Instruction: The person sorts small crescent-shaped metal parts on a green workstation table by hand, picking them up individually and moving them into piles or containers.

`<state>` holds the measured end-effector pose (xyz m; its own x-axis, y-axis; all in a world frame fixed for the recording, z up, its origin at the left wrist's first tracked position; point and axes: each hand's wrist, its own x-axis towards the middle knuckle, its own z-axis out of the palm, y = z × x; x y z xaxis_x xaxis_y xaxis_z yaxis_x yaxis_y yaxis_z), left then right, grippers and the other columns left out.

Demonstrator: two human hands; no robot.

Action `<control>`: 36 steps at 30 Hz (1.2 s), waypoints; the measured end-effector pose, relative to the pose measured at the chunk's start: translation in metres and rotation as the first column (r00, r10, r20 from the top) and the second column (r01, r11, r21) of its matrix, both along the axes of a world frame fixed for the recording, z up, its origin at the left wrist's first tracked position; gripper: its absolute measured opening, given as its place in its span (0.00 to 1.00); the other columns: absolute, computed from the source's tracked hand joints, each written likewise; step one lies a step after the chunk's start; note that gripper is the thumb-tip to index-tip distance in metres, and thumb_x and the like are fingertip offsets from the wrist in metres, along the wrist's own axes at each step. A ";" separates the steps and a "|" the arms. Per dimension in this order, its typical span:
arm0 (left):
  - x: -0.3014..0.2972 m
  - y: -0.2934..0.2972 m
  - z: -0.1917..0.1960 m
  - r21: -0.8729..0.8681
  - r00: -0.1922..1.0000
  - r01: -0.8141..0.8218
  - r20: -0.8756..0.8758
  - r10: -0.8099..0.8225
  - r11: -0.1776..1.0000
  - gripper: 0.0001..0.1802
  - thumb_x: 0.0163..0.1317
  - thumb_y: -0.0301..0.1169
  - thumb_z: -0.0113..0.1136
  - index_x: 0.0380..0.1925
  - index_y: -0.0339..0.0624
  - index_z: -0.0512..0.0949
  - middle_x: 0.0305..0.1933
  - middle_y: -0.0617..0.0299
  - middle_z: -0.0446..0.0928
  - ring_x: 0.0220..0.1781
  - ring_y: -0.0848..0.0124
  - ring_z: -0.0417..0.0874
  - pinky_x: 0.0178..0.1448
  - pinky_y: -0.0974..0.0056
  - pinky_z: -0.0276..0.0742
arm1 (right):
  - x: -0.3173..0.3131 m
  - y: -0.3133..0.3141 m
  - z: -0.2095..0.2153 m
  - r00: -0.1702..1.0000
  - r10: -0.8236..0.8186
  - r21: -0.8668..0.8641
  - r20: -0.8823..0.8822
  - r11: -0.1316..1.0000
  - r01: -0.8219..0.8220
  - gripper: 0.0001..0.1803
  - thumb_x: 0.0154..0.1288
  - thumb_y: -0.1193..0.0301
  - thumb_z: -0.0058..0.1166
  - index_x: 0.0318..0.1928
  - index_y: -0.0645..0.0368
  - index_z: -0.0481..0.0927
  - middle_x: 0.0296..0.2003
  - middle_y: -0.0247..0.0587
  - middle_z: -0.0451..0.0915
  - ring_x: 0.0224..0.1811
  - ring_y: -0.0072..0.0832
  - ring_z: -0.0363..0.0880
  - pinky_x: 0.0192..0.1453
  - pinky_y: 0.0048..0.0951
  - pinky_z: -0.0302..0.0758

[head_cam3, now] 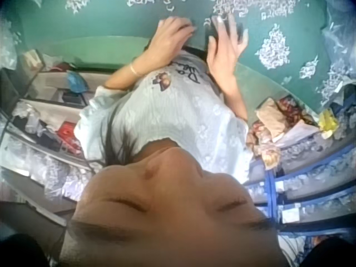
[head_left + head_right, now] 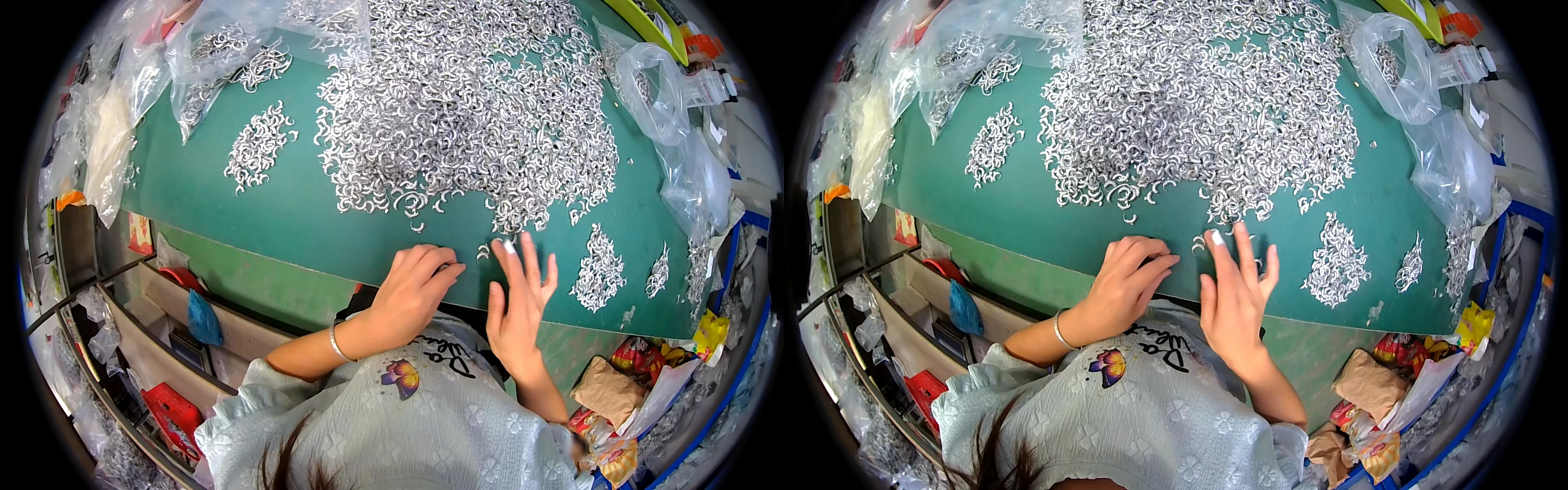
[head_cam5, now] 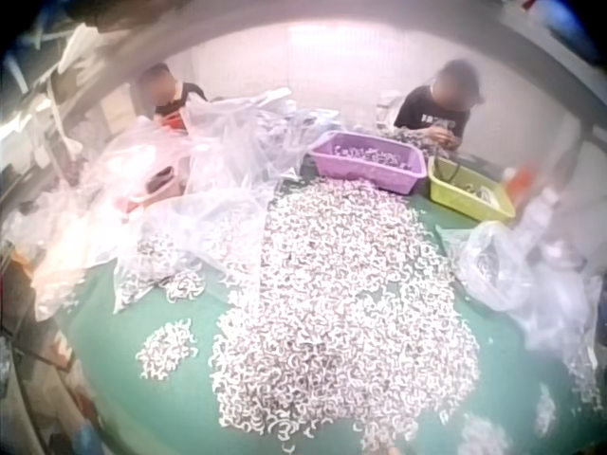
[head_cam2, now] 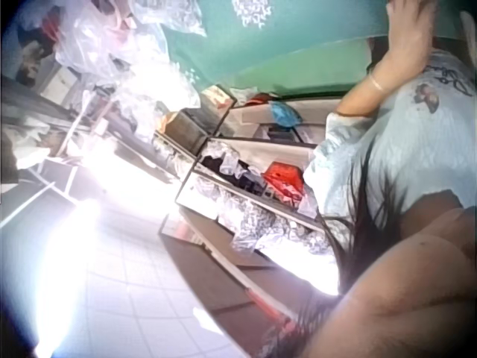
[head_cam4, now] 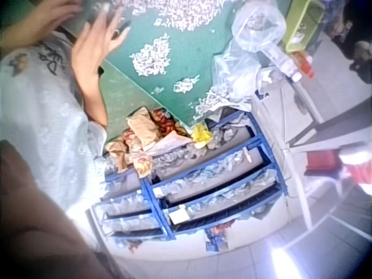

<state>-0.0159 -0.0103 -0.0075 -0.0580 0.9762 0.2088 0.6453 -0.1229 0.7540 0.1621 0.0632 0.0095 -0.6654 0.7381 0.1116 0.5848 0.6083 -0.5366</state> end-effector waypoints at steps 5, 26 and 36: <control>-0.002 -0.002 0.005 0.013 0.999 -0.040 0.024 0.039 0.999 0.15 0.53 0.17 0.66 0.42 0.36 0.81 0.45 0.58 0.76 0.47 0.60 0.77 0.50 0.58 0.68 | 0.002 -0.002 0.001 0.999 0.021 -0.034 0.035 0.999 -0.020 0.25 0.69 0.71 0.51 0.64 0.66 0.69 0.59 0.37 0.79 0.74 0.47 0.61 0.74 0.63 0.41; -0.007 -0.002 0.002 0.043 0.998 -0.030 0.061 0.027 0.999 0.16 0.50 0.14 0.64 0.40 0.34 0.81 0.43 0.55 0.77 0.46 0.57 0.78 0.50 0.57 0.73 | -0.004 0.012 0.000 0.985 -0.160 0.116 -0.067 0.979 0.167 0.28 0.68 0.73 0.53 0.66 0.69 0.65 0.62 0.48 0.75 0.74 0.49 0.60 0.73 0.64 0.43; -0.016 -0.006 0.002 0.031 0.998 -0.042 0.038 0.041 0.999 0.16 0.50 0.14 0.60 0.42 0.31 0.80 0.45 0.54 0.76 0.48 0.56 0.78 0.49 0.57 0.71 | -0.013 0.004 0.005 0.999 0.035 -0.079 -0.037 0.996 -0.038 0.28 0.66 0.72 0.55 0.65 0.68 0.67 0.61 0.46 0.76 0.73 0.49 0.62 0.71 0.65 0.45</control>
